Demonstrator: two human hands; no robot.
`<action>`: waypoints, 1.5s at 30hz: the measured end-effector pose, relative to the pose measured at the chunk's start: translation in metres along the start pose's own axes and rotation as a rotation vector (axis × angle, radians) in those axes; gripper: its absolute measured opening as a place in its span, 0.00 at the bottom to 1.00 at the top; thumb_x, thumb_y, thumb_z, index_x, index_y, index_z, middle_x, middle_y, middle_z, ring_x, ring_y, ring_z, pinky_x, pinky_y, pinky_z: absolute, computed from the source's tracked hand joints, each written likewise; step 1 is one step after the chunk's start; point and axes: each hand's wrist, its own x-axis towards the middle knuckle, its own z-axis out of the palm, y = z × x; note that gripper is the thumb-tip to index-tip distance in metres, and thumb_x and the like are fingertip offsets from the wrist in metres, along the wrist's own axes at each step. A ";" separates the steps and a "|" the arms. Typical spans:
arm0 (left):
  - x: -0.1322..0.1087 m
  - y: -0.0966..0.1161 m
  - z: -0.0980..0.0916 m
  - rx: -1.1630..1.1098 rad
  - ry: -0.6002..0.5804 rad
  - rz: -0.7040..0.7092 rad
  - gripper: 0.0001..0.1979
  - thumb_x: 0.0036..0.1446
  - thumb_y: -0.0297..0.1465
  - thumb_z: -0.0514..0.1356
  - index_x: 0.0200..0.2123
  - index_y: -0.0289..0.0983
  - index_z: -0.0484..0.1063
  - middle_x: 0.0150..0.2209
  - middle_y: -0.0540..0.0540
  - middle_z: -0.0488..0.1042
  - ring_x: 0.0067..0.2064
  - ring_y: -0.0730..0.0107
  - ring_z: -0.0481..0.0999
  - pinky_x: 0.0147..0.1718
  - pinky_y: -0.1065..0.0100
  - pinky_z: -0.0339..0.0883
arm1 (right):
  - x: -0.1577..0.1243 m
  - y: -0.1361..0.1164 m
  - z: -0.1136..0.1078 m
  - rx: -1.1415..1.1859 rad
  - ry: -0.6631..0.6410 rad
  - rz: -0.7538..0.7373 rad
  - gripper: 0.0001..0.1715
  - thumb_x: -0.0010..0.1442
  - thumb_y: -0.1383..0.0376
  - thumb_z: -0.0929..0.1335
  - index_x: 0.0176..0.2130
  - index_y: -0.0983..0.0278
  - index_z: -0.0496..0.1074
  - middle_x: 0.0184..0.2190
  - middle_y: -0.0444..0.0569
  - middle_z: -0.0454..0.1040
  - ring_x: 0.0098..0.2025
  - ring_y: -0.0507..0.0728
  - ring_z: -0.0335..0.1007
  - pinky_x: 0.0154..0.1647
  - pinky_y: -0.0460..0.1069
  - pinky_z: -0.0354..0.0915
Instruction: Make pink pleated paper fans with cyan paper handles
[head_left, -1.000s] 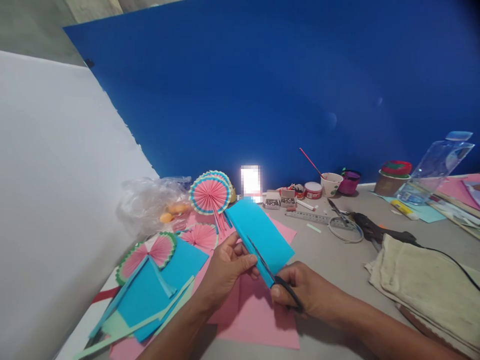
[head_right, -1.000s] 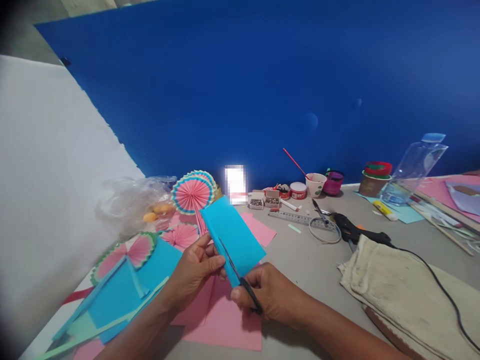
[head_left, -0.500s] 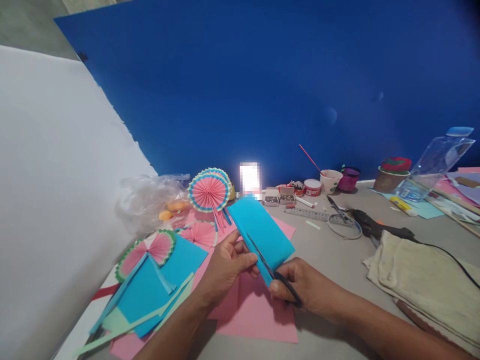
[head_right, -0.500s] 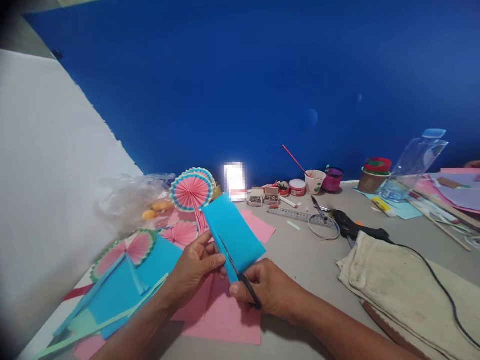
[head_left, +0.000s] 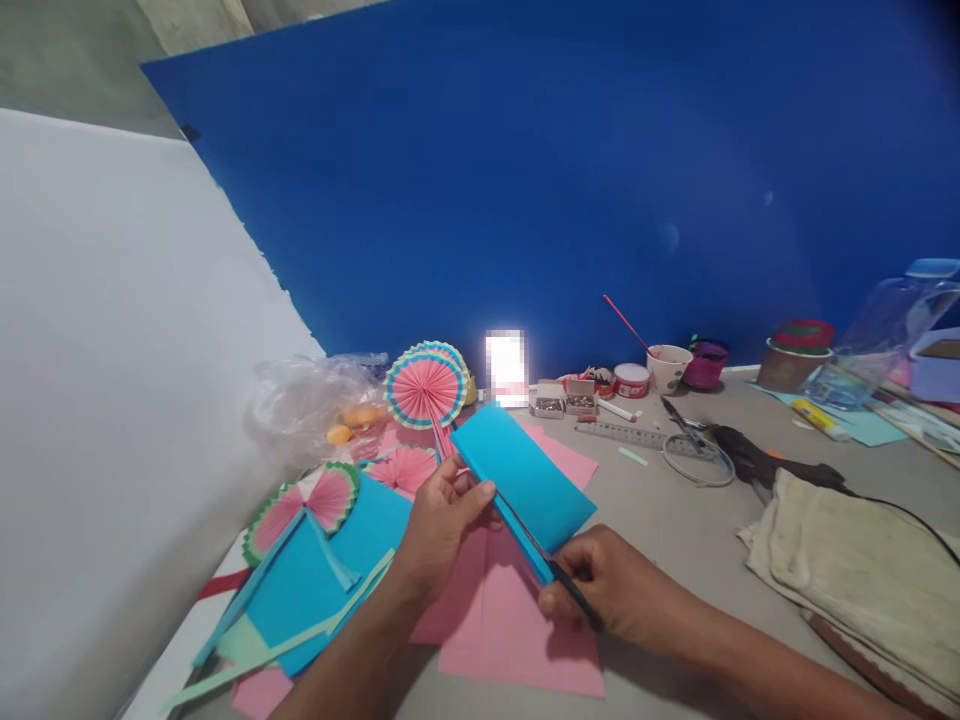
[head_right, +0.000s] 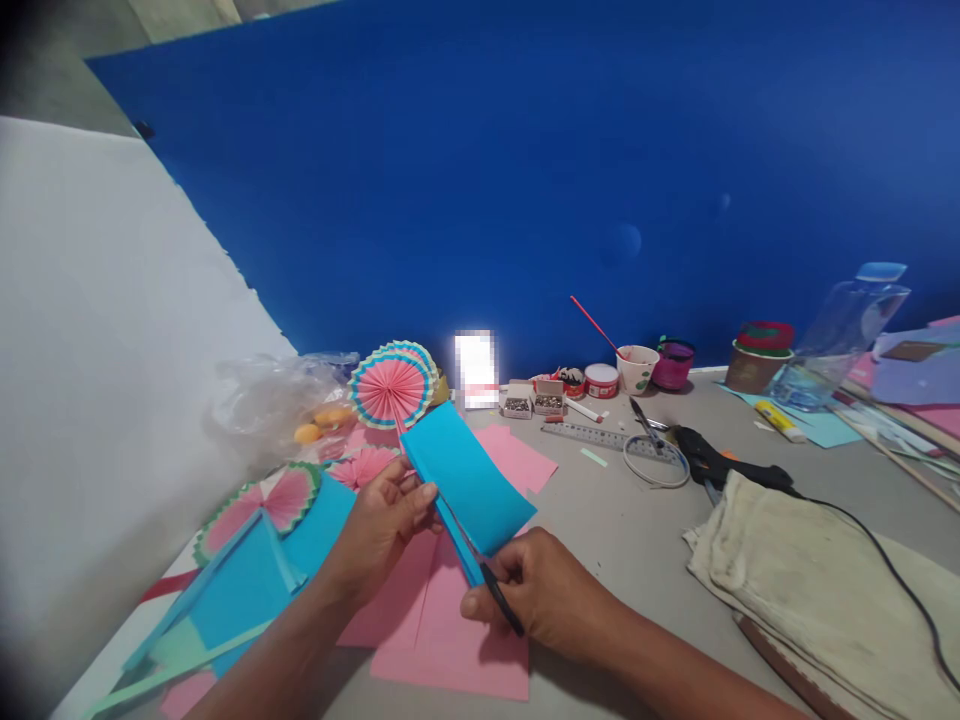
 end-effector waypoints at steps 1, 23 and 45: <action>0.001 0.001 0.000 -0.015 0.020 0.009 0.25 0.50 0.38 0.74 0.47 0.36 0.70 0.32 0.49 0.76 0.30 0.71 0.76 0.29 0.69 0.72 | 0.000 -0.001 0.001 -0.013 0.008 0.020 0.24 0.49 0.53 0.75 0.18 0.65 0.65 0.16 0.39 0.61 0.22 0.48 0.53 0.22 0.46 0.47; 0.002 -0.006 -0.002 -0.074 0.004 0.034 0.23 0.50 0.37 0.74 0.46 0.34 0.73 0.32 0.48 0.77 0.30 0.71 0.76 0.31 0.68 0.74 | -0.003 -0.003 -0.005 0.042 -0.057 -0.062 0.25 0.53 0.51 0.75 0.19 0.66 0.71 0.16 0.40 0.63 0.22 0.48 0.54 0.23 0.46 0.50; 0.000 -0.005 0.000 -0.067 -0.016 0.025 0.22 0.49 0.36 0.74 0.44 0.35 0.74 0.30 0.50 0.76 0.29 0.71 0.76 0.31 0.68 0.74 | 0.001 0.007 -0.003 0.046 -0.024 -0.085 0.28 0.51 0.47 0.75 0.18 0.67 0.72 0.15 0.41 0.64 0.20 0.48 0.54 0.22 0.46 0.51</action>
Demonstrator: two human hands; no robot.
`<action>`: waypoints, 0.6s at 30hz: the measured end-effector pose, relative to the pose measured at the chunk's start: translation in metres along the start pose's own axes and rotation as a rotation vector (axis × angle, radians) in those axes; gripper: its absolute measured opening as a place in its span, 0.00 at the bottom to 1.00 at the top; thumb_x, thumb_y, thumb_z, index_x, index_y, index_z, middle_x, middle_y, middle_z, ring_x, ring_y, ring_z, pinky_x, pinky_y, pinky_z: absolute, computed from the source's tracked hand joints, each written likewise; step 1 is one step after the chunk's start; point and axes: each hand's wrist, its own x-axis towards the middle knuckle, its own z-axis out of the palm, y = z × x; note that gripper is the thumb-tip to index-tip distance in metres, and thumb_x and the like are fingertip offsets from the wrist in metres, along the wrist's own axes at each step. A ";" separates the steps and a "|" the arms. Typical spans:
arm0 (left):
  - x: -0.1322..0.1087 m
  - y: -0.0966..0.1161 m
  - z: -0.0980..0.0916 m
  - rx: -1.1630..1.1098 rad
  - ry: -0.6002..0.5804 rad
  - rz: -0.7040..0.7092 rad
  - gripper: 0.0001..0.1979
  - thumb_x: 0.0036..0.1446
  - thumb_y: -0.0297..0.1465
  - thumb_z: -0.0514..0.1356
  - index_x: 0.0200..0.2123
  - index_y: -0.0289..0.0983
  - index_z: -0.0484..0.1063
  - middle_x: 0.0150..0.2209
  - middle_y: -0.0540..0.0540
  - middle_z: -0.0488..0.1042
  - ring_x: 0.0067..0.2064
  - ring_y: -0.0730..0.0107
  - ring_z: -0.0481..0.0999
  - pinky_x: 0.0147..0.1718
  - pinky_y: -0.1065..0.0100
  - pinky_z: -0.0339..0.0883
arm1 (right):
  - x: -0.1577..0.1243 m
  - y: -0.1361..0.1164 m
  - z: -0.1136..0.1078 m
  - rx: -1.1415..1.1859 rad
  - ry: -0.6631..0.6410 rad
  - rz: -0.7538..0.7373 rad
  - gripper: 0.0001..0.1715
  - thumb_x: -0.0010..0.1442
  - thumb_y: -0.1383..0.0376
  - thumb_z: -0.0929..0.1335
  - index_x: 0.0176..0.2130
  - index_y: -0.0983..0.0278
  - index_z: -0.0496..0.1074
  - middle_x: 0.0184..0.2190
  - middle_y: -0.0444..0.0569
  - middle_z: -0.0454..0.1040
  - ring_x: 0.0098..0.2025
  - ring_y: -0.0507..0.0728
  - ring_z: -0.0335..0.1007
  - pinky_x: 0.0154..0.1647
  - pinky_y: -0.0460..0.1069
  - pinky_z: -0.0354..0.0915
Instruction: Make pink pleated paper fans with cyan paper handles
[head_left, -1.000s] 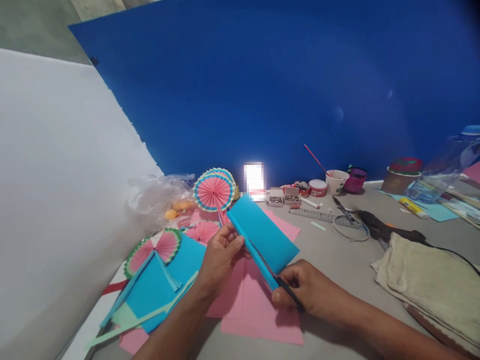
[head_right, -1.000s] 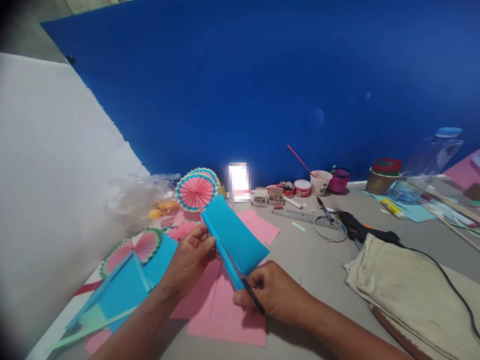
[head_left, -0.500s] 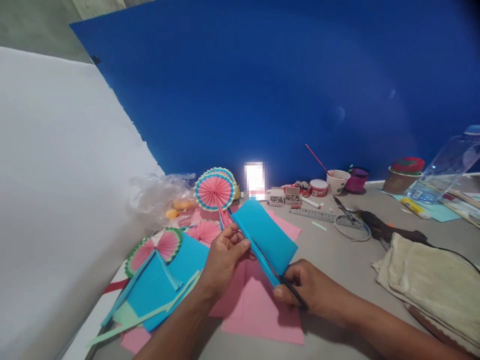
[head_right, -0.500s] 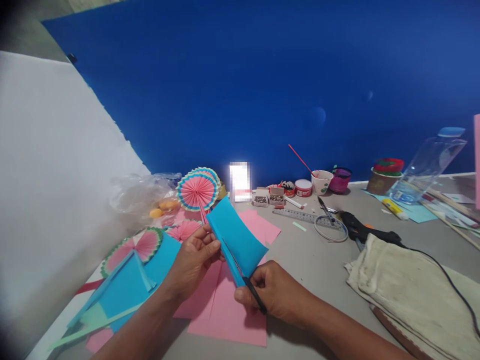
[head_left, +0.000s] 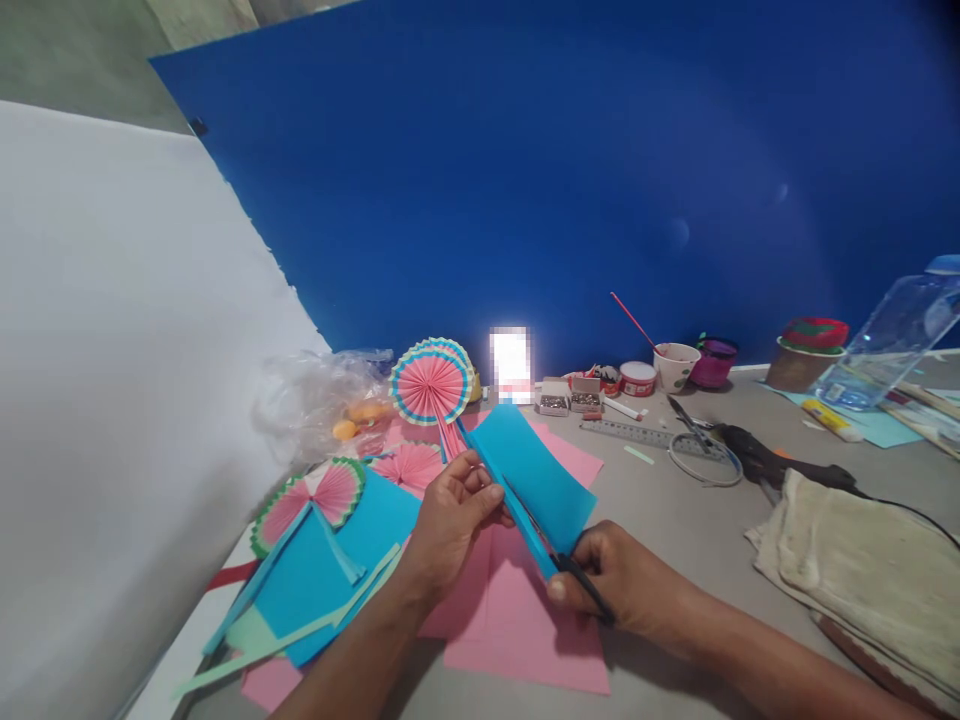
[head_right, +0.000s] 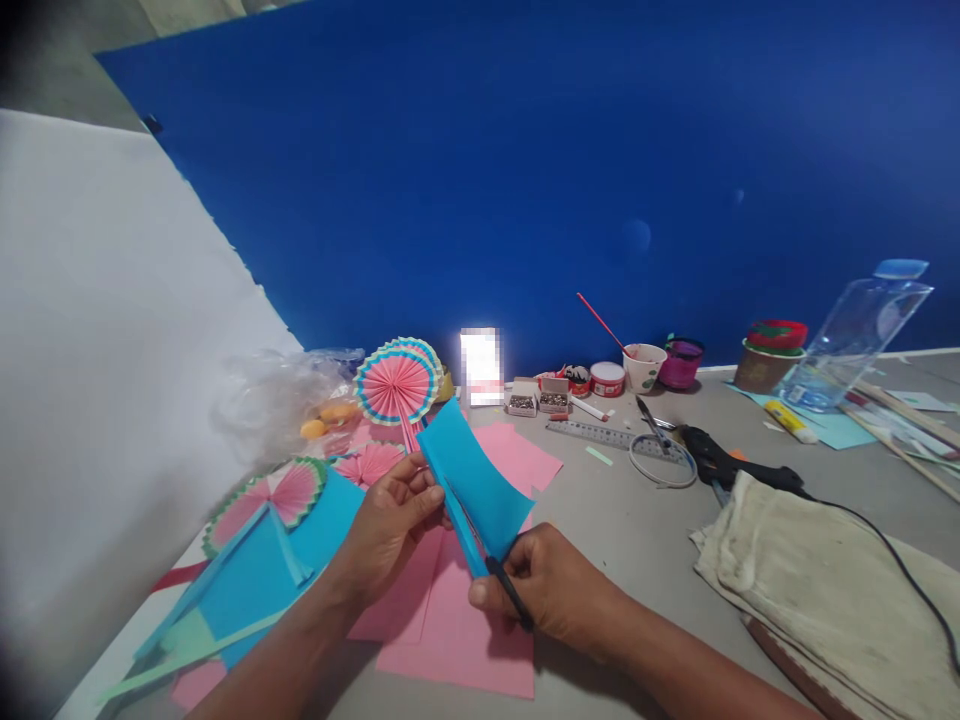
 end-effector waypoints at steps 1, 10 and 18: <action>0.000 -0.001 0.000 0.002 -0.011 -0.008 0.21 0.49 0.36 0.74 0.44 0.36 0.74 0.30 0.50 0.76 0.29 0.71 0.76 0.31 0.67 0.74 | 0.000 0.000 0.000 0.005 -0.009 -0.012 0.29 0.52 0.46 0.75 0.19 0.67 0.72 0.15 0.42 0.64 0.20 0.48 0.54 0.23 0.46 0.51; -0.002 -0.004 0.000 0.015 -0.041 -0.021 0.21 0.51 0.36 0.73 0.46 0.35 0.74 0.31 0.49 0.76 0.29 0.70 0.77 0.31 0.67 0.73 | -0.002 -0.008 0.003 0.076 -0.023 -0.011 0.27 0.52 0.48 0.75 0.21 0.66 0.68 0.17 0.41 0.64 0.22 0.48 0.55 0.24 0.45 0.53; -0.001 -0.004 0.001 0.008 -0.040 -0.025 0.21 0.50 0.36 0.74 0.46 0.36 0.75 0.31 0.48 0.77 0.29 0.69 0.77 0.32 0.66 0.73 | -0.001 -0.007 0.004 0.143 -0.014 -0.040 0.29 0.49 0.46 0.76 0.23 0.64 0.63 0.18 0.38 0.59 0.23 0.48 0.51 0.23 0.46 0.49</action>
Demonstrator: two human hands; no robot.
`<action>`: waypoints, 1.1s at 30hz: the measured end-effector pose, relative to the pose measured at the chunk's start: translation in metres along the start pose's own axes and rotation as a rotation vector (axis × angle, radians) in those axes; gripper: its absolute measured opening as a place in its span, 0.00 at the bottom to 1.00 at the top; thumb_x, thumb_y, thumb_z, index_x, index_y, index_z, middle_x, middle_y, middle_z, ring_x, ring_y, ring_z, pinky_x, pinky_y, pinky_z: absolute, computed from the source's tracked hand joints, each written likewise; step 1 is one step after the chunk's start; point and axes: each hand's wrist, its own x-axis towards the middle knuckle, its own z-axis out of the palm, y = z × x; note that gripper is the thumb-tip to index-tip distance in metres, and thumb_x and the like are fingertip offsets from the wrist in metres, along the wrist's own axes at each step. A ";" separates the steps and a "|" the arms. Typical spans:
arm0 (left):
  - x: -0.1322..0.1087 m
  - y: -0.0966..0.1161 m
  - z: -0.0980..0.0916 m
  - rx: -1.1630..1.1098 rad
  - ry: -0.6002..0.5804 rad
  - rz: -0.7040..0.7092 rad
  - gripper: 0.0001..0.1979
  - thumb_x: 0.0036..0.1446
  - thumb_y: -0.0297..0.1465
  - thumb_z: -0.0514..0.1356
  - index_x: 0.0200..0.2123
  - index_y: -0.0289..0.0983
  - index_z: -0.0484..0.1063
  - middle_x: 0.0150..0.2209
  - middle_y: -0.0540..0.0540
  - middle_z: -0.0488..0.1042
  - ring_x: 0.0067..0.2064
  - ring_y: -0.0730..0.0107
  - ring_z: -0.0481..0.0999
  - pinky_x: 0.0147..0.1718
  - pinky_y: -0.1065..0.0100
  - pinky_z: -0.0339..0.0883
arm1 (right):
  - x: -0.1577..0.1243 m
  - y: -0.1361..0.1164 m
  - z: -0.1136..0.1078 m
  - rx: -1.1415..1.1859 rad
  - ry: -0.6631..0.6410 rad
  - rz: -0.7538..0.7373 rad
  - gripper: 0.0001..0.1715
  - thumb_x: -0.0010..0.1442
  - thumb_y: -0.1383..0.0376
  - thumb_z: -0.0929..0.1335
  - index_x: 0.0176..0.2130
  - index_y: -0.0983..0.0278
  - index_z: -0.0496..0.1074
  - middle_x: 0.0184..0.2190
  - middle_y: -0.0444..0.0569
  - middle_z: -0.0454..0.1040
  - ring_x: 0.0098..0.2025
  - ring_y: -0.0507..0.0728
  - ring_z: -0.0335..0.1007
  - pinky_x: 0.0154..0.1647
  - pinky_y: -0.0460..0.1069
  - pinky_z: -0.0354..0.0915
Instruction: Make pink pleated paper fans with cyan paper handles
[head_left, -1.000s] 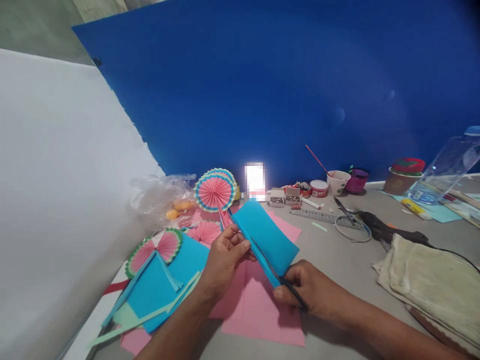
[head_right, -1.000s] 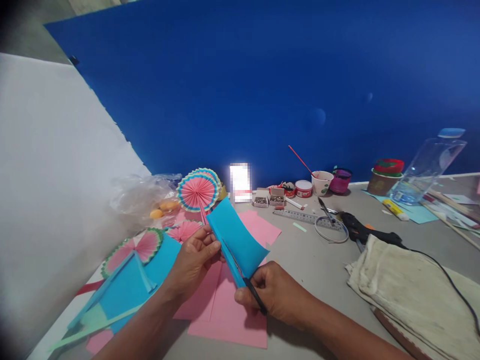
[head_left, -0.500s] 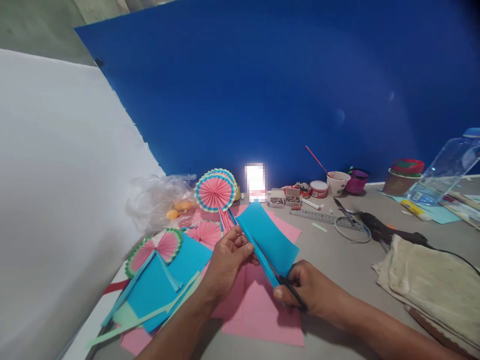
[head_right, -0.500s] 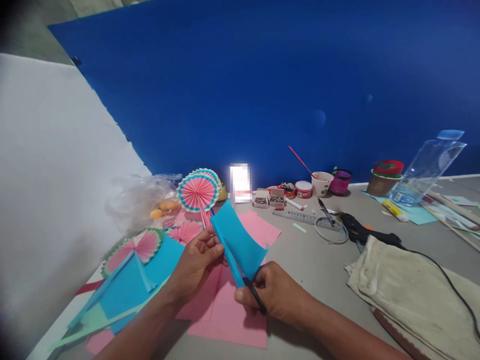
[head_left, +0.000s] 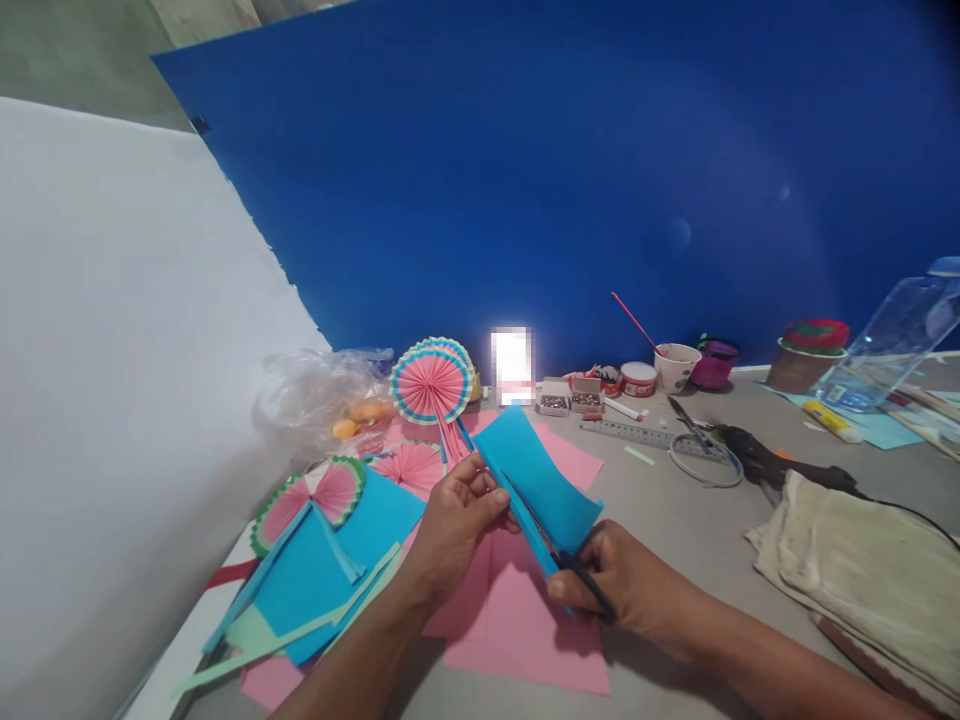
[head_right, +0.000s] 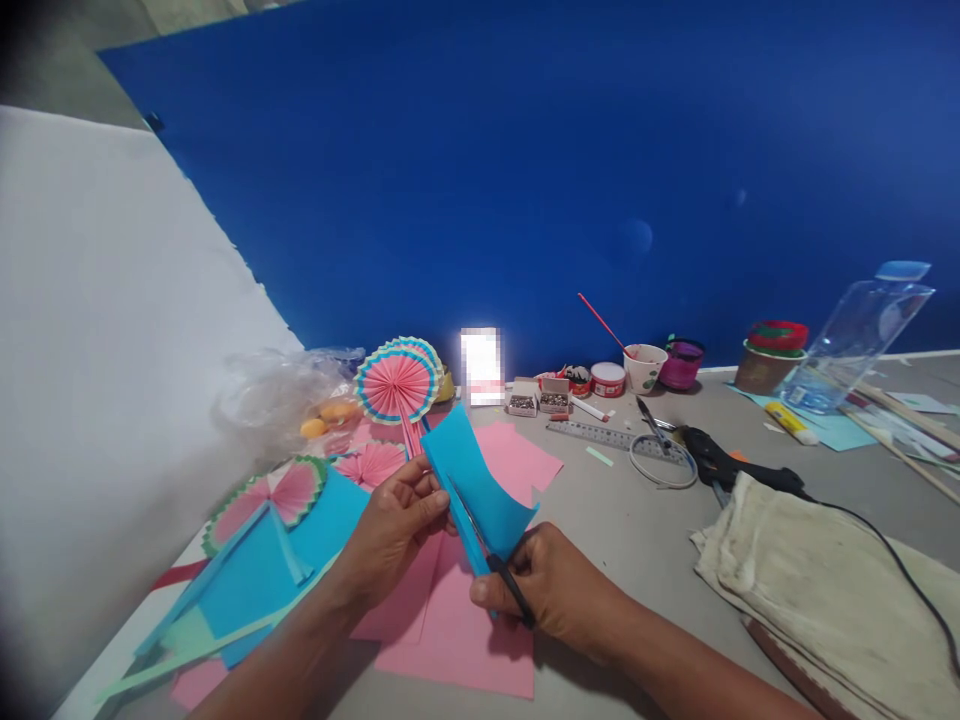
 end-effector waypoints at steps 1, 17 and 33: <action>0.000 0.000 0.000 0.000 -0.004 -0.003 0.21 0.50 0.36 0.74 0.45 0.36 0.75 0.31 0.48 0.77 0.29 0.70 0.77 0.32 0.66 0.73 | 0.000 0.000 0.000 0.001 -0.014 -0.009 0.29 0.50 0.45 0.76 0.24 0.64 0.64 0.19 0.38 0.59 0.23 0.48 0.52 0.24 0.46 0.49; -0.002 0.002 0.005 0.011 -0.047 -0.040 0.20 0.50 0.36 0.73 0.46 0.37 0.76 0.27 0.51 0.73 0.26 0.71 0.75 0.29 0.68 0.70 | 0.000 0.003 0.002 0.059 0.000 -0.025 0.35 0.47 0.38 0.76 0.25 0.65 0.68 0.21 0.41 0.59 0.26 0.50 0.52 0.26 0.47 0.54; -0.005 0.000 0.007 -0.016 -0.146 -0.071 0.27 0.53 0.35 0.72 0.56 0.39 0.73 0.29 0.50 0.74 0.28 0.71 0.75 0.31 0.68 0.70 | 0.003 0.000 0.004 0.103 0.032 -0.107 0.33 0.49 0.41 0.76 0.34 0.65 0.70 0.25 0.39 0.58 0.27 0.50 0.49 0.27 0.47 0.51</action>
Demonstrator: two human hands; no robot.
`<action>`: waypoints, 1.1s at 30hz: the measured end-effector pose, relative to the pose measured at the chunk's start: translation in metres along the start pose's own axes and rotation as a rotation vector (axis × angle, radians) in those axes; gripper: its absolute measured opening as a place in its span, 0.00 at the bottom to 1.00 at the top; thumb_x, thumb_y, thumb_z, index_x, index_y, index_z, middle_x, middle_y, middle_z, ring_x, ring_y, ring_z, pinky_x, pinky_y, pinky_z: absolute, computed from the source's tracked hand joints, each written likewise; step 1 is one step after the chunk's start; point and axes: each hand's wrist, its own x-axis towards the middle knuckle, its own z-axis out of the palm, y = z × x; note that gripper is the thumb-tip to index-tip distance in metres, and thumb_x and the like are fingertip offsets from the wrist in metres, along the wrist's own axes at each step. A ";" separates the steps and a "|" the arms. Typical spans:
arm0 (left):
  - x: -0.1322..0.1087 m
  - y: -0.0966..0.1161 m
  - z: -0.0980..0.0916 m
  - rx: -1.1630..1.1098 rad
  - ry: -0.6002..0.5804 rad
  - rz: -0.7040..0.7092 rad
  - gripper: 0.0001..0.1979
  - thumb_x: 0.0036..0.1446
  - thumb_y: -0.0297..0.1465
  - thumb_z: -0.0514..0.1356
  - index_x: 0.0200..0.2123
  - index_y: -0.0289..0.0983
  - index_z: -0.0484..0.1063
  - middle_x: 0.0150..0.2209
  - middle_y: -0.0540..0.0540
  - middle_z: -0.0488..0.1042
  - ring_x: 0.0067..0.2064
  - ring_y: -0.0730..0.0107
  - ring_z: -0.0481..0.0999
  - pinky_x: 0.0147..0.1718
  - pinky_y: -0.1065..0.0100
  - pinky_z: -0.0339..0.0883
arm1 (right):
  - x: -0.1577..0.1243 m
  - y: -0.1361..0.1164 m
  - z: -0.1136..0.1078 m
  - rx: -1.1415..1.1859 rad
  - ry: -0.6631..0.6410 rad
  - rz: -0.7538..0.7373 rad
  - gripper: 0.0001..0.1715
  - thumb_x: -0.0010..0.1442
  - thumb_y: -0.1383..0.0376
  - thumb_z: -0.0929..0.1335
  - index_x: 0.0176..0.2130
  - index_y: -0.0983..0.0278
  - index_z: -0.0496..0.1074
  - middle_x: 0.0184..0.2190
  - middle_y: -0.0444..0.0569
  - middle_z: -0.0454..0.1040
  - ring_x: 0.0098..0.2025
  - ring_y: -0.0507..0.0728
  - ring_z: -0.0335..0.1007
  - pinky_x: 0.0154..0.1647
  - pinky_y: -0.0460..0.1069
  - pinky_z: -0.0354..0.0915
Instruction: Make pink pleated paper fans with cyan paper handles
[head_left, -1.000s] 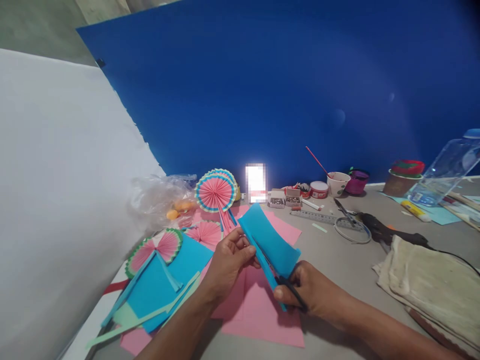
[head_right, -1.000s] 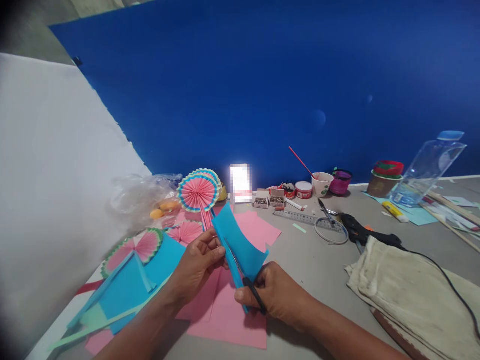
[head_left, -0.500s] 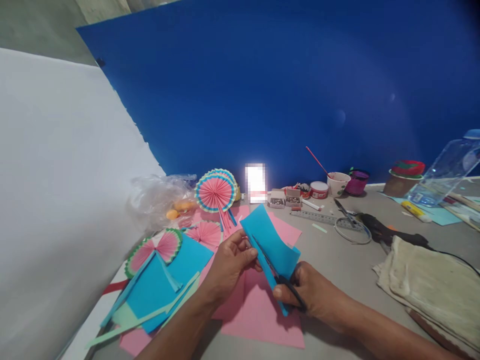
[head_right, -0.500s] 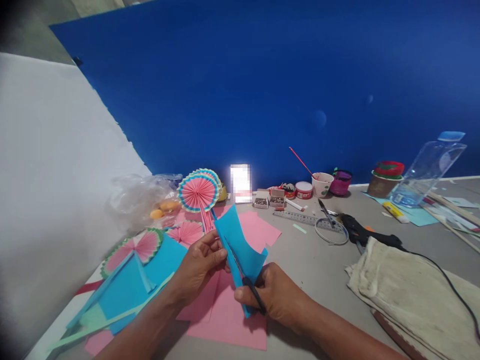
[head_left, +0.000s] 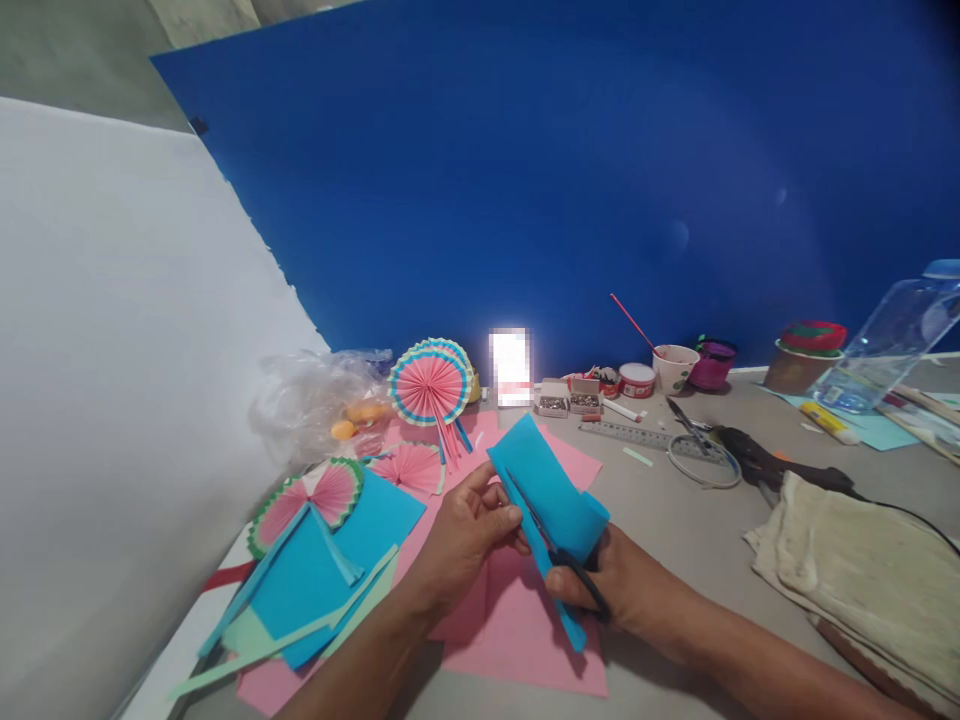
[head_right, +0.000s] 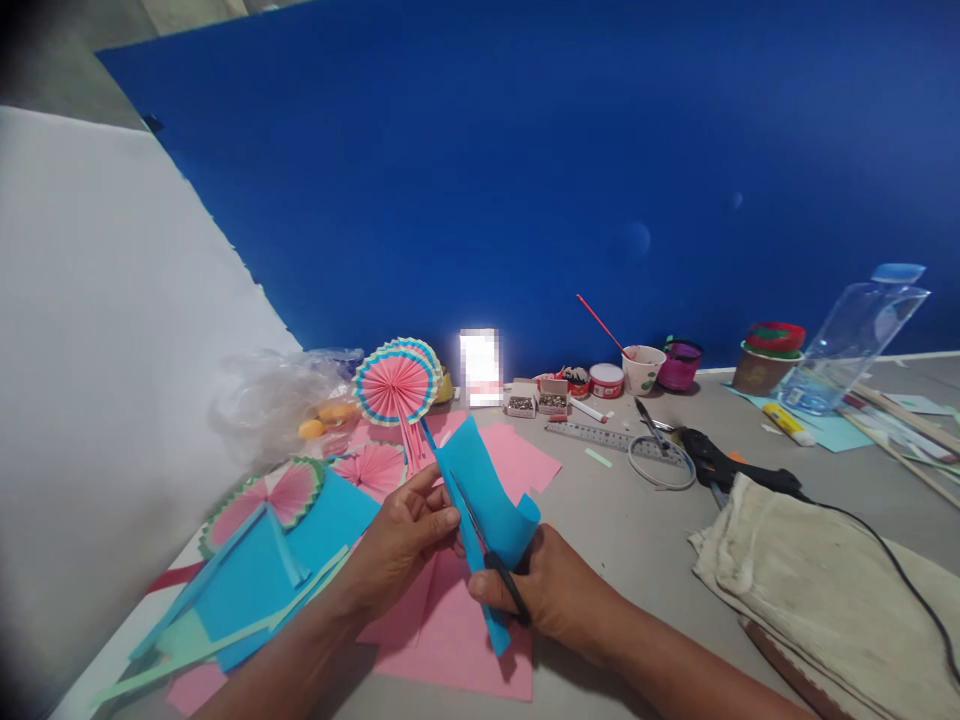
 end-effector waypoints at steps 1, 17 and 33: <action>0.000 0.000 0.000 0.003 -0.005 0.001 0.27 0.54 0.35 0.72 0.56 0.39 0.72 0.29 0.50 0.74 0.28 0.71 0.75 0.31 0.68 0.70 | 0.000 0.000 0.000 0.006 0.001 0.002 0.32 0.49 0.41 0.77 0.34 0.65 0.70 0.24 0.39 0.58 0.27 0.49 0.49 0.27 0.46 0.51; 0.003 0.008 -0.006 -0.004 0.240 0.060 0.23 0.49 0.37 0.74 0.46 0.37 0.74 0.29 0.51 0.74 0.29 0.72 0.75 0.32 0.67 0.73 | -0.002 0.012 0.003 0.086 0.037 0.121 0.30 0.42 0.45 0.80 0.28 0.66 0.73 0.19 0.41 0.60 0.25 0.51 0.56 0.28 0.48 0.61; 0.004 0.004 -0.007 -0.044 0.191 0.070 0.27 0.48 0.33 0.75 0.50 0.37 0.71 0.31 0.50 0.78 0.29 0.73 0.76 0.28 0.71 0.71 | -0.006 0.011 0.007 0.192 0.072 0.098 0.33 0.39 0.46 0.82 0.37 0.63 0.73 0.25 0.41 0.63 0.28 0.52 0.56 0.30 0.48 0.62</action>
